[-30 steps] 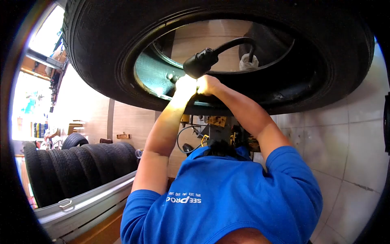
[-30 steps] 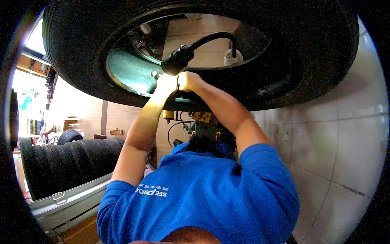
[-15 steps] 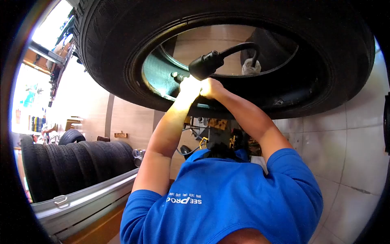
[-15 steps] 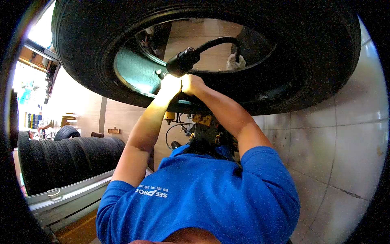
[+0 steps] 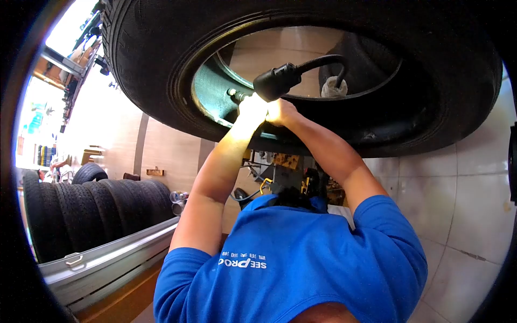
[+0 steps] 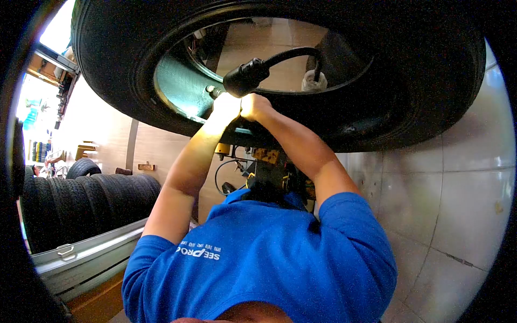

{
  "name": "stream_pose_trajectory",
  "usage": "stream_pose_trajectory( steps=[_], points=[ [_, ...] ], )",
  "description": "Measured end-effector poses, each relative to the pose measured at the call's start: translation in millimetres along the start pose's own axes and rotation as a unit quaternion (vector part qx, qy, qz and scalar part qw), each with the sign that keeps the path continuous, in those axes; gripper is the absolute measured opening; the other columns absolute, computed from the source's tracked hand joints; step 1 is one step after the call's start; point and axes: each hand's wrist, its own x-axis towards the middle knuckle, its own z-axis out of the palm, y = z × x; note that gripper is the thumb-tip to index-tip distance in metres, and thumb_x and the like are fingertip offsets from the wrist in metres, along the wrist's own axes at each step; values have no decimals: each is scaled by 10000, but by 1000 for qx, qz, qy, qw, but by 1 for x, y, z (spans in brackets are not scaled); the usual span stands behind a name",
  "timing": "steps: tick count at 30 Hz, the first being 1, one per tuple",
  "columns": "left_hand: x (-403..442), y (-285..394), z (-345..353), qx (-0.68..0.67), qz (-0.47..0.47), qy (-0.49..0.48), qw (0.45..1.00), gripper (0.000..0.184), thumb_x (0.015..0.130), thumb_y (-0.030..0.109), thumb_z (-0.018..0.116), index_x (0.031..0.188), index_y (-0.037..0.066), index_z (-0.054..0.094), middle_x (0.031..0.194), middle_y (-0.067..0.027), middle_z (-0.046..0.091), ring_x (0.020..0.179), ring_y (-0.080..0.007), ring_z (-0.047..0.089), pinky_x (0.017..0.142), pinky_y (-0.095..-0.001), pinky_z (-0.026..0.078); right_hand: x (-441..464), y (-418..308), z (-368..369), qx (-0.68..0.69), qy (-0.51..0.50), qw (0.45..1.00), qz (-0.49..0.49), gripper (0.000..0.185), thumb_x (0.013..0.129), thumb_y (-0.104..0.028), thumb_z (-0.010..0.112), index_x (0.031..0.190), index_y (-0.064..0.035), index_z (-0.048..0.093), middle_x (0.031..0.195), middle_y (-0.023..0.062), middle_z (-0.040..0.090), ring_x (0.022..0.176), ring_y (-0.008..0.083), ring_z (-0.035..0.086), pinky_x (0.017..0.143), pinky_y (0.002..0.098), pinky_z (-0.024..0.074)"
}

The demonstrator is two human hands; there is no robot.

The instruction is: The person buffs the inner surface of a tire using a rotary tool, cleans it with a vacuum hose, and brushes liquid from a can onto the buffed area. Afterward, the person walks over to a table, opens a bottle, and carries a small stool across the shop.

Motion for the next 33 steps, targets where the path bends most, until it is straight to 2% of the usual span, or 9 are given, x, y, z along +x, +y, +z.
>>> stream_pose_trajectory(
  steps=[5,8,10,17,22,24,28,31,33],
  points=[
    [3,-7,26,-26,35,13,999,242,867,209,492,1009,50,606,912,-205,653,815,-363,648,720,-448,522,-7,-1,-11,-2,-61,997,56,294,728,-178,638,996,-67,689,975,181,680,902,337,666,748,433,536],
    [3,-9,30,-23,45,12,999,253,878,212,486,1056,76,604,931,-198,651,806,-376,641,713,-448,519,-17,-9,-22,9,-34,999,29,229,717,-168,620,880,-21,688,886,217,671,835,363,662,706,429,529],
    [3,-6,29,-18,-2,25,1000,256,879,219,492,1073,98,608,933,-190,653,812,-368,643,717,-445,518,-10,-5,-13,10,-24,999,36,224,712,-161,621,874,-22,689,879,216,671,828,365,662,708,428,530],
    [-2,-3,20,-34,2,16,999,256,884,232,486,1061,97,612,934,-185,659,834,-361,648,728,-441,523,-7,4,-3,16,-4,1000,16,199,696,-159,623,822,-21,692,835,215,667,802,376,658,699,438,530],
    [-3,-4,19,-12,8,-14,1000,236,869,218,496,1031,85,606,918,-190,654,838,-362,642,736,-448,516,-5,8,2,32,-26,999,17,210,688,-179,644,818,-20,685,842,206,669,823,375,656,709,443,528],
    [-3,-7,18,28,74,-11,997,232,854,192,519,1000,45,623,940,-186,660,850,-339,661,729,-430,527,-6,10,0,26,-31,999,-7,256,696,-196,651,881,-20,673,880,209,670,847,372,653,724,443,526],
    [4,-6,23,-21,9,-16,1000,218,825,191,543,994,67,602,919,-197,645,873,-352,635,758,-447,506,2,8,3,11,-73,996,47,337,706,-206,669,997,-40,644,945,207,670,884,370,649,747,444,522],
    [-1,-8,20,8,48,-26,998,229,839,208,534,1014,75,599,912,-194,645,863,-364,637,747,-447,513,-10,8,3,34,-2,999,-8,263,682,-149,653,916,-31,670,882,196,678,827,383,657,707,444,527],
    [-2,-8,23,14,70,-9,997,231,841,215,533,1016,79,600,906,-193,646,843,-370,641,734,-448,518,-8,2,0,21,-28,999,39,257,681,-144,650,907,-24,669,878,194,679,826,382,657,707,442,527]
  ],
)
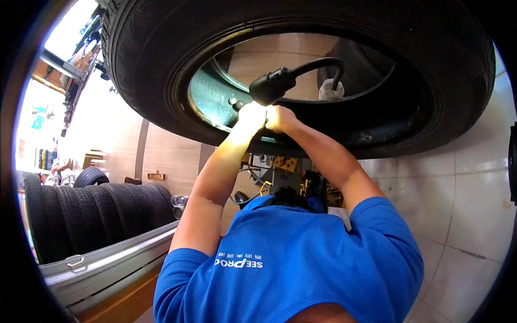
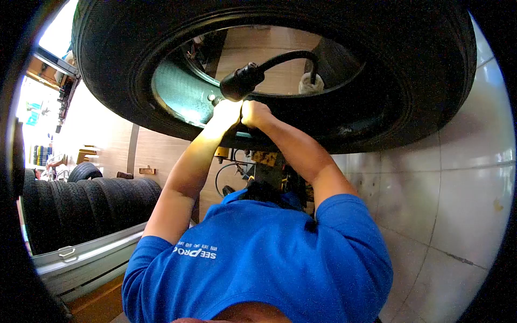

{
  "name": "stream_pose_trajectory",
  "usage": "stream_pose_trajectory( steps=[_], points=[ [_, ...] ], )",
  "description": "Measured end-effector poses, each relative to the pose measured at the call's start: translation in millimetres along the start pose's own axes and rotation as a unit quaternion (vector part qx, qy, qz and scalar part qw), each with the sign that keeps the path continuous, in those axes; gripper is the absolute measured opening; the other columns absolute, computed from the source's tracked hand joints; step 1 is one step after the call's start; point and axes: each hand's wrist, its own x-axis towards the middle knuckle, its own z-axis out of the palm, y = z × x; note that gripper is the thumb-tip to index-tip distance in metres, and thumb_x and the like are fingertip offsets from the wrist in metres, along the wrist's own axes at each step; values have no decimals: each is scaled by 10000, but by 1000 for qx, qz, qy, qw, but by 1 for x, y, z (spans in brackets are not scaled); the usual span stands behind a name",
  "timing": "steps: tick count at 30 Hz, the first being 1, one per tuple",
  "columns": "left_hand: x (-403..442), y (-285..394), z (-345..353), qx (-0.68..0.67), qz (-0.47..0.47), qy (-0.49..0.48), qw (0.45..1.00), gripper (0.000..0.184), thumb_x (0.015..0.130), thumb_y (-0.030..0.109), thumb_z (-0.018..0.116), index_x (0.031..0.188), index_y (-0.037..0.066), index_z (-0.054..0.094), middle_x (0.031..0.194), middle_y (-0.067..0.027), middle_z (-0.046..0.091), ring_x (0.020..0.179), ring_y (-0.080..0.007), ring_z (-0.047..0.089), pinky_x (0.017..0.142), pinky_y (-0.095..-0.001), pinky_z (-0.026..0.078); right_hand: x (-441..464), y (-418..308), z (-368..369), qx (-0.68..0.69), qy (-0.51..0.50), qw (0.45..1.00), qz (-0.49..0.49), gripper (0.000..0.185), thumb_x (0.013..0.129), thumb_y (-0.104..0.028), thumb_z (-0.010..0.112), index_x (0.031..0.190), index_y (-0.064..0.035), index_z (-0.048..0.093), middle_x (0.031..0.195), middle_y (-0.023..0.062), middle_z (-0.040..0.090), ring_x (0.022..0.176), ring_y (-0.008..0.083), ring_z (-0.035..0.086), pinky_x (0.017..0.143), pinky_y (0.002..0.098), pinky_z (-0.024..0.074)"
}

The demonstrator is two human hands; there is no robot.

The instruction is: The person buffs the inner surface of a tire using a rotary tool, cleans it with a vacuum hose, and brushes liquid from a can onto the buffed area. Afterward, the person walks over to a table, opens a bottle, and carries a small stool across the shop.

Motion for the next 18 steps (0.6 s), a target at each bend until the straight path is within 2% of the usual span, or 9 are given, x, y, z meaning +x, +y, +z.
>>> stream_pose_trajectory(
  steps=[1,3,5,7,10,12,13,15,18],
  points=[
    [1,2,-3,-6,-9,-7,1000,222,841,210,532,1006,75,594,911,-195,645,843,-371,640,738,-450,517,2,-1,0,-15,-26,998,48,251,680,-140,648,897,-17,668,874,192,679,826,381,657,707,440,527],
    [2,6,-9,-18,-30,-21,999,203,840,200,531,986,68,582,922,-200,642,842,-375,640,745,-453,517,-1,1,-1,-18,-43,998,47,267,692,-158,651,911,-5,661,903,202,676,863,372,655,726,435,526],
    [4,6,-14,-9,-22,-44,999,201,844,195,527,994,68,570,929,-199,642,858,-376,636,758,-453,514,-5,4,0,6,-6,1000,-13,272,700,-170,652,912,0,656,920,212,671,891,363,652,737,428,524],
    [3,9,-13,-13,-53,-47,997,186,831,193,538,964,70,585,893,-189,650,839,-375,641,754,-450,516,-1,1,7,14,-8,1000,24,261,698,-171,653,898,-3,657,899,212,669,881,363,653,733,426,524],
    [-3,9,-15,11,-25,-49,998,160,813,181,547,902,64,609,855,-182,651,835,-360,644,750,-444,515,2,3,7,-10,-52,998,24,282,697,-192,664,913,-10,650,902,206,667,890,362,650,746,423,521],
    [-2,10,-21,46,-16,-88,995,157,803,176,548,874,61,629,847,-179,653,832,-349,646,745,-438,515,6,8,13,15,-17,999,-30,237,667,-154,654,855,-13,690,877,186,682,836,344,668,706,413,538],
    [-3,9,-21,46,-16,-87,995,157,803,176,548,874,61,629,847,-179,653,832,-349,646,745,-438,515,4,4,8,14,-17,999,-30,237,667,-154,654,855,-13,690,877,186,682,836,344,668,706,413,538],
    [-5,8,-18,31,-8,-3,999,175,794,174,574,839,53,693,838,-172,684,812,-325,673,739,-402,527,0,-2,-1,22,-49,998,-31,231,670,-153,652,858,-26,693,882,182,683,837,344,668,707,417,537],
    [-4,9,-18,27,-25,-13,999,180,792,177,576,841,51,696,832,-172,687,801,-320,677,738,-405,527,3,-2,7,13,4,999,-32,234,676,-157,653,869,-31,692,885,188,681,842,342,667,708,413,537]
  ],
)
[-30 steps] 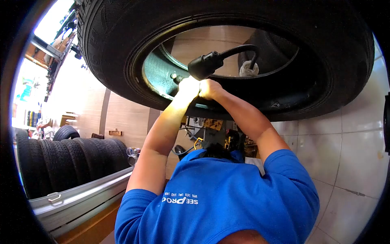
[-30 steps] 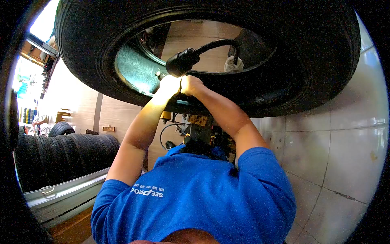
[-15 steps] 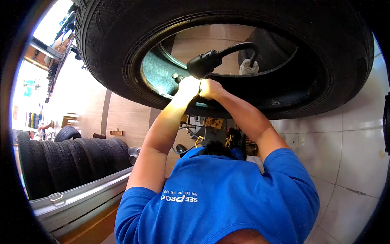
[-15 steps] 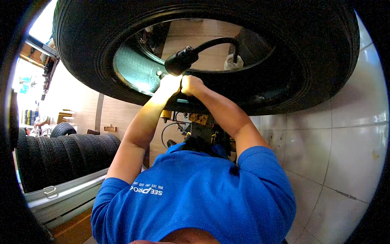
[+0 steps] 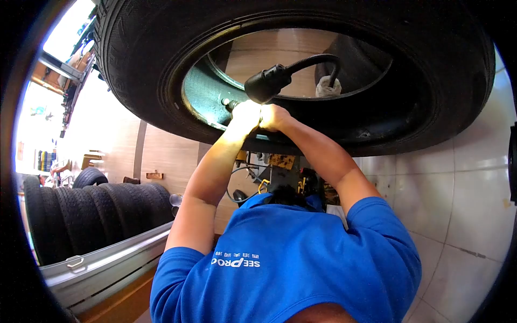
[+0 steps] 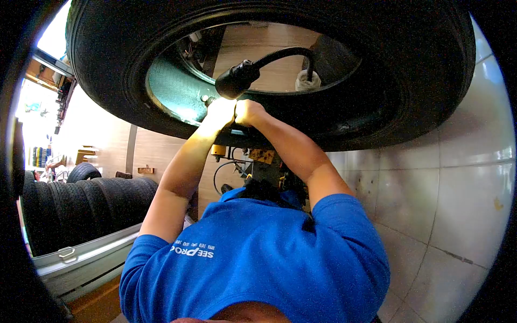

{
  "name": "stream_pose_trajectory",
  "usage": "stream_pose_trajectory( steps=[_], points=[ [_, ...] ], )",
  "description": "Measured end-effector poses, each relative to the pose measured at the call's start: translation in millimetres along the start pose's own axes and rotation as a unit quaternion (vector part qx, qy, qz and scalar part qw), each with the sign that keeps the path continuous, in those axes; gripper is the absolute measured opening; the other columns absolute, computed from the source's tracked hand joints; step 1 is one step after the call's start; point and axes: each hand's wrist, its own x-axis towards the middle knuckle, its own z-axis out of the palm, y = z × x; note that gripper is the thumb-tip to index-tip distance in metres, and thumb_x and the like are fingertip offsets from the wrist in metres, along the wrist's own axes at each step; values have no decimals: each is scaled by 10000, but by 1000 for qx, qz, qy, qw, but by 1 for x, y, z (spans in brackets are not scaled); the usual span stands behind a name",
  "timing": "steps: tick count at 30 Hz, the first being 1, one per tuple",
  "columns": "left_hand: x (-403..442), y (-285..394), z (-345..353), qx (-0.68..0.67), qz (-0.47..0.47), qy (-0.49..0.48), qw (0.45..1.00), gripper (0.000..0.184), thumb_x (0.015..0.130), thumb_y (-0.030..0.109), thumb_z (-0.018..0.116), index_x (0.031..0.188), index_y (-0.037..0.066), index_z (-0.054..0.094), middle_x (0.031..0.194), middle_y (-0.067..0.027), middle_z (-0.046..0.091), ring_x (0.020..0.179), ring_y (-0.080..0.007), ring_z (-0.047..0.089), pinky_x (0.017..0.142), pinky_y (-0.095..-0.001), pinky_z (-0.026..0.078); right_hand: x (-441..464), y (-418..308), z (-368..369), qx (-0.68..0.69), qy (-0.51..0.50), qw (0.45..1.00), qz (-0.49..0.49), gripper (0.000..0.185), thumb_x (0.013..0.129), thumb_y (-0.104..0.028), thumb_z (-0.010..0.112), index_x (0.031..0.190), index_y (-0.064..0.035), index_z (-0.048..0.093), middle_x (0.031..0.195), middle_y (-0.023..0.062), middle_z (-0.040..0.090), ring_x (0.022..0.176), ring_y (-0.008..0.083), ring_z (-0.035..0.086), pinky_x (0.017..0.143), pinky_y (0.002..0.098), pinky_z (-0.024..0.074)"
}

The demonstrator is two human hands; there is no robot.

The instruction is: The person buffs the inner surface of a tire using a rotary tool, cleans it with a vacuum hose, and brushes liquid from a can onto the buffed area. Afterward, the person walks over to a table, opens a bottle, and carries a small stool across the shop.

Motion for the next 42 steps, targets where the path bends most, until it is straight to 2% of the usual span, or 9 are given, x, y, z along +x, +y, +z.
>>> stream_pose_trajectory(
  steps=[7,13,15,19,23,27,31,35,42],
  points=[
    [3,6,-10,57,17,-58,997,183,790,184,583,845,48,692,826,-171,688,799,-326,677,748,-414,525,-6,-2,-8,-6,-39,998,42,266,685,-160,640,914,-34,692,931,194,678,877,340,662,740,418,534],
    [3,1,-10,17,-11,-39,999,188,794,181,572,834,49,700,840,-164,695,794,-318,680,733,-399,530,12,7,11,-13,-10,1000,-12,258,697,-164,634,918,-46,693,930,182,681,874,334,663,747,422,534],
    [4,0,-3,56,13,-57,997,198,798,183,570,841,45,705,846,-174,696,811,-311,684,754,-398,527,-1,2,-2,-26,-61,998,-13,272,720,-201,633,944,-49,666,933,178,672,872,353,647,733,426,525],
    [0,-4,0,33,21,-38,999,132,775,156,570,818,55,643,798,-176,661,773,-346,654,725,-432,514,-7,-1,4,-7,2,1000,-2,277,724,-203,635,933,-21,656,937,203,667,907,341,648,747,429,525],
    [2,-1,3,-44,-2,11,999,172,814,163,533,908,48,619,877,-193,648,835,-360,638,738,-443,510,-9,-3,-4,-3,-22,999,29,262,732,-185,634,930,-16,665,927,206,670,888,356,654,749,424,529],
    [6,-3,0,-29,11,-20,999,197,829,161,519,961,43,605,895,-203,645,844,-371,635,731,-446,513,-4,1,1,13,-20,999,43,256,723,-186,630,921,-30,675,913,202,673,858,353,658,731,425,530],
    [1,-1,-9,-7,-3,-14,1000,188,819,184,555,846,57,690,832,-165,690,798,-322,675,735,-410,529,10,5,22,0,4,1000,-1,274,644,-105,665,904,-28,699,932,189,685,883,330,673,733,419,537],
    [3,-2,-7,13,-3,-39,999,203,828,191,543,848,52,689,829,-173,688,793,-325,675,730,-415,527,0,-2,4,12,-37,999,21,262,658,-109,663,906,-31,699,930,196,683,889,331,672,745,416,537],
    [12,-3,12,-20,7,32,999,235,862,206,490,895,52,664,849,-176,682,790,-339,668,715,-430,524,-13,-11,-10,0,3,997,75,258,728,-150,618,948,-34,686,936,213,673,899,343,663,740,422,530]
  ],
)
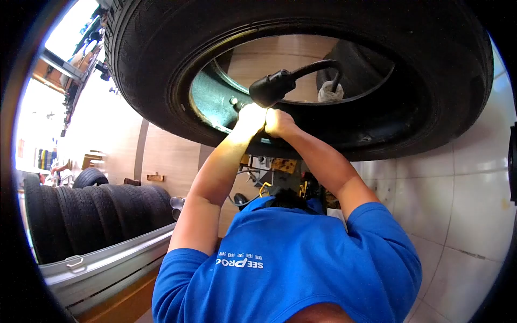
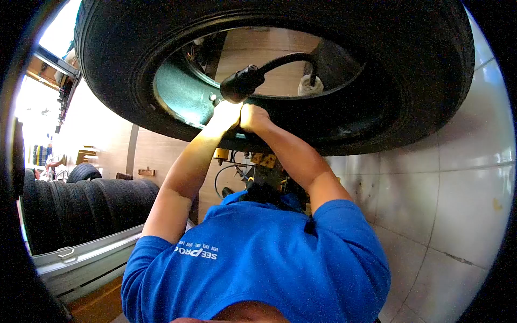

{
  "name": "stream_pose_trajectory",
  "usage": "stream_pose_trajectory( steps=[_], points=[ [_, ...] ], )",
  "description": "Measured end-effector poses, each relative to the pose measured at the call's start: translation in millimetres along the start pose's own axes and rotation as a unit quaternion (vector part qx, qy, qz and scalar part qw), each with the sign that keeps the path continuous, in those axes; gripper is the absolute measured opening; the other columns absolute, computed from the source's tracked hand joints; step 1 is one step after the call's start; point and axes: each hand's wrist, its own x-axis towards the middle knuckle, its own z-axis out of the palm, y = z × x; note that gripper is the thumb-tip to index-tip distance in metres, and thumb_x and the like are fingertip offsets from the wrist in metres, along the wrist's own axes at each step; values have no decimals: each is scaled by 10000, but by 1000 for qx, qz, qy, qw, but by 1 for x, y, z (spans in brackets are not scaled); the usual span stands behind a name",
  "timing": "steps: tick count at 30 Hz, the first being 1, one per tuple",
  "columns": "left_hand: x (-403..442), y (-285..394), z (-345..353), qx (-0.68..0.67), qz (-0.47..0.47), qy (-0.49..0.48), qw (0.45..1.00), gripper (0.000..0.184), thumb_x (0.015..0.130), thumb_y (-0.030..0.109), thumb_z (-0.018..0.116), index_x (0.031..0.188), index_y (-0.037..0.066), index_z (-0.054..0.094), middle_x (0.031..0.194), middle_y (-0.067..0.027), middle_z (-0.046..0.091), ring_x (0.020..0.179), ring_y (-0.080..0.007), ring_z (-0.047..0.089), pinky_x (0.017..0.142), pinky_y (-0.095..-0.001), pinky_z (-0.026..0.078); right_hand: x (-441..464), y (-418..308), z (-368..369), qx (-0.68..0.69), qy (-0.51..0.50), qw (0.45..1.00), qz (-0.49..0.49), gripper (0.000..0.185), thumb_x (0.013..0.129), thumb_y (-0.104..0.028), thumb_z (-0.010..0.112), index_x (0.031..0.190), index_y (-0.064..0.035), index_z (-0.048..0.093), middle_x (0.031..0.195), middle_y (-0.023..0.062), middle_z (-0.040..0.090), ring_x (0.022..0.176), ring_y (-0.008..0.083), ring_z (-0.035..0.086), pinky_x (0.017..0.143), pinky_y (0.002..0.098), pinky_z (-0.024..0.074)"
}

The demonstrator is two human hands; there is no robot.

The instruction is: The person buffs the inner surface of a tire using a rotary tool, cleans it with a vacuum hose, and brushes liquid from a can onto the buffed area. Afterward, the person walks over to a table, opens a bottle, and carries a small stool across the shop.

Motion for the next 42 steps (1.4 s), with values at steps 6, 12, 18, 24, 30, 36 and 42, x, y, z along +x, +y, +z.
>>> stream_pose_trajectory(
  steps=[6,12,18,24,30,36,42],
  points=[
    [-4,1,-9,38,14,-36,999,226,839,199,521,926,45,662,871,-185,681,820,-338,669,744,-424,521,6,6,2,-19,-45,999,-24,282,747,-168,619,982,-22,672,981,224,665,925,358,653,772,424,525],
    [-3,6,-7,-74,-46,-1,996,167,823,161,539,903,48,632,892,-195,662,848,-360,653,760,-442,519,6,5,2,5,-21,1000,15,285,732,-175,630,959,-7,668,962,230,664,926,365,652,764,433,523],
    [-4,2,-11,-7,-6,-53,999,188,847,176,510,944,52,611,931,-200,649,870,-363,643,760,-449,516,-1,2,1,9,-14,1000,7,259,711,-147,628,928,-12,671,947,237,661,916,365,653,752,430,526],
    [-5,9,-24,12,-21,-89,996,173,825,158,517,887,49,636,904,-203,662,839,-371,652,748,-457,519,5,9,8,-3,-54,998,-12,254,728,-172,624,927,-21,670,939,233,661,916,358,651,757,436,525],
    [-3,4,-4,-22,-39,-6,999,191,814,163,543,846,36,682,832,-183,688,793,-340,675,742,-429,527,7,9,8,19,-9,1000,10,260,716,-186,639,925,-37,680,937,203,671,898,361,651,753,433,526],
    [-8,4,-8,4,-27,-52,998,185,825,181,543,884,45,654,851,-190,671,820,-356,661,730,-438,526,-1,4,0,18,-16,999,-23,282,722,-182,626,956,-30,661,974,213,664,919,366,643,760,433,519],
    [-4,5,-22,15,-2,-75,997,163,801,155,554,891,43,632,896,-214,656,835,-368,653,728,-447,524,10,14,9,10,-57,997,-54,267,729,-176,617,948,-30,655,968,211,665,907,365,644,753,433,518]
  ],
)
